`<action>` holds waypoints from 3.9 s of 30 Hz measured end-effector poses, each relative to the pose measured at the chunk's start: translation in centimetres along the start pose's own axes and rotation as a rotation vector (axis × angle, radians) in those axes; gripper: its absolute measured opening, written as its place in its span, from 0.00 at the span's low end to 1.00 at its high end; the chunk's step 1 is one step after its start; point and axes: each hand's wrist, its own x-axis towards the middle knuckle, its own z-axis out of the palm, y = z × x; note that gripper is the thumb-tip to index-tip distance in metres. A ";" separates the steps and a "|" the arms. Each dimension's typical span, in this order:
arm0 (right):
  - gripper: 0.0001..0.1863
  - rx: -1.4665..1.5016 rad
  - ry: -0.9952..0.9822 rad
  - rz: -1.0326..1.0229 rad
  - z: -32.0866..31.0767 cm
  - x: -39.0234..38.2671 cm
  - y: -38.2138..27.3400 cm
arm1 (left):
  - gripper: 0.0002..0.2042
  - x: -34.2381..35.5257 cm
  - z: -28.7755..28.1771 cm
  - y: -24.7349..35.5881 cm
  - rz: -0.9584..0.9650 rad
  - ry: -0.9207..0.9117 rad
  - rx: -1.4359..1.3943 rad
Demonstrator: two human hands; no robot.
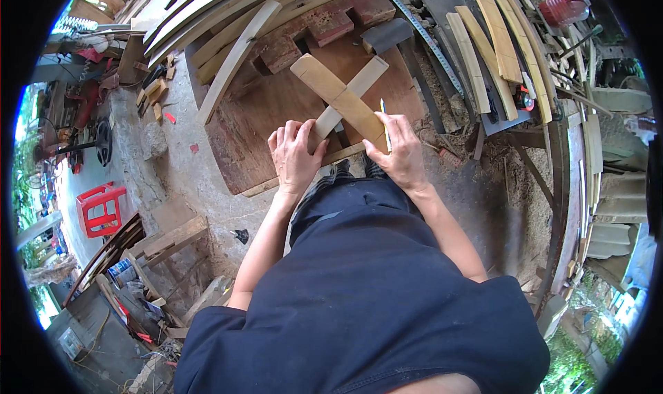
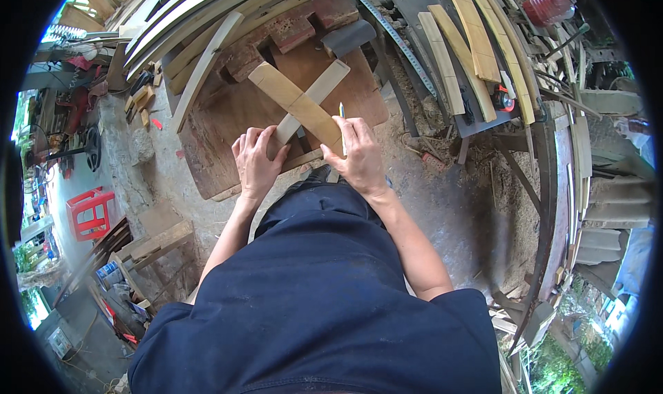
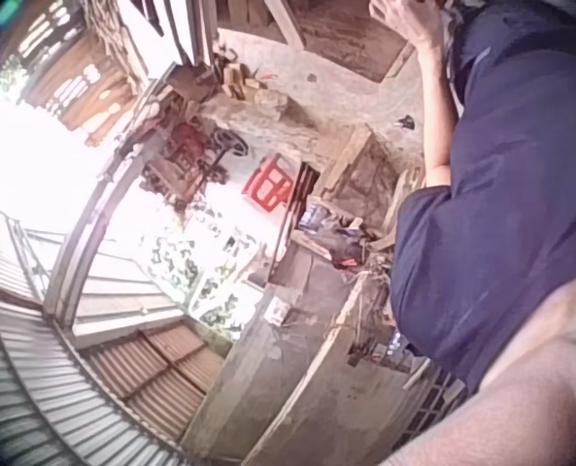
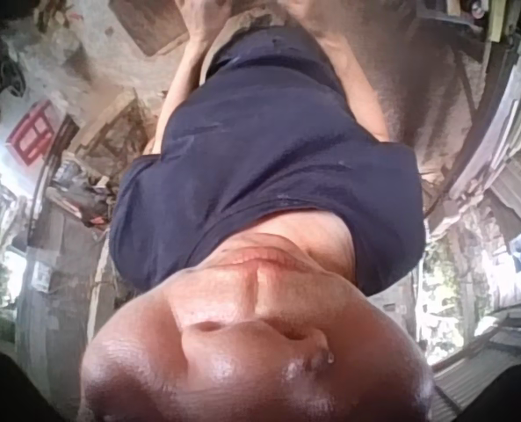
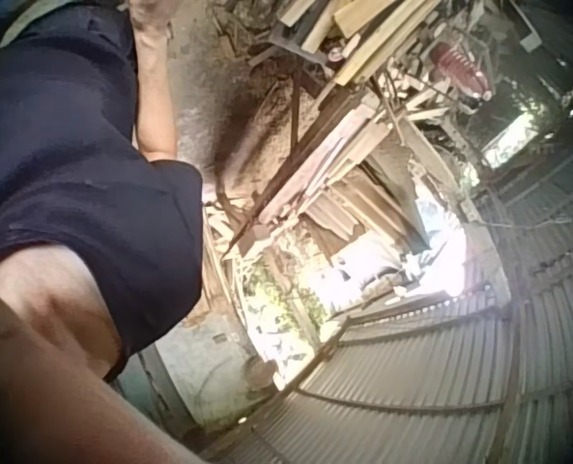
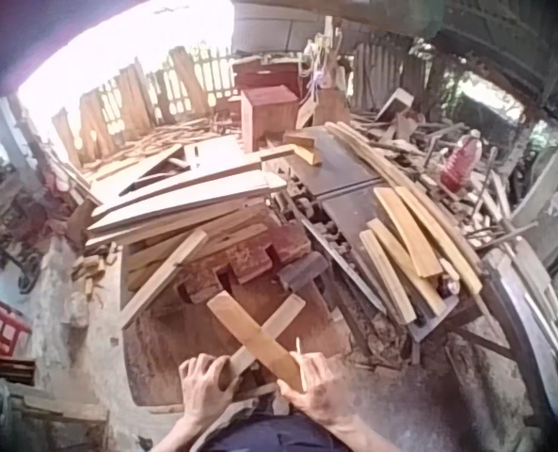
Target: The person aligns wooden boards against each other on a table and marks guidelines across them using a pencil, repeatedly repositioning and marking different wooden pieces.
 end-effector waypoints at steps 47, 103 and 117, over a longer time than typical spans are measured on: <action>0.30 0.342 0.049 0.065 -1.6 4.7 3.6 | 0.40 10.8 3.5 1.0 -0.742 -0.144 -1.285; 0.16 0.536 -0.119 0.240 -1.7 8.1 4.8 | 0.31 10.4 3.6 1.2 -0.697 -0.124 -1.268; 0.17 0.440 -0.182 0.246 -1.8 9.1 4.7 | 0.32 10.5 3.7 1.2 -0.695 -0.128 -1.269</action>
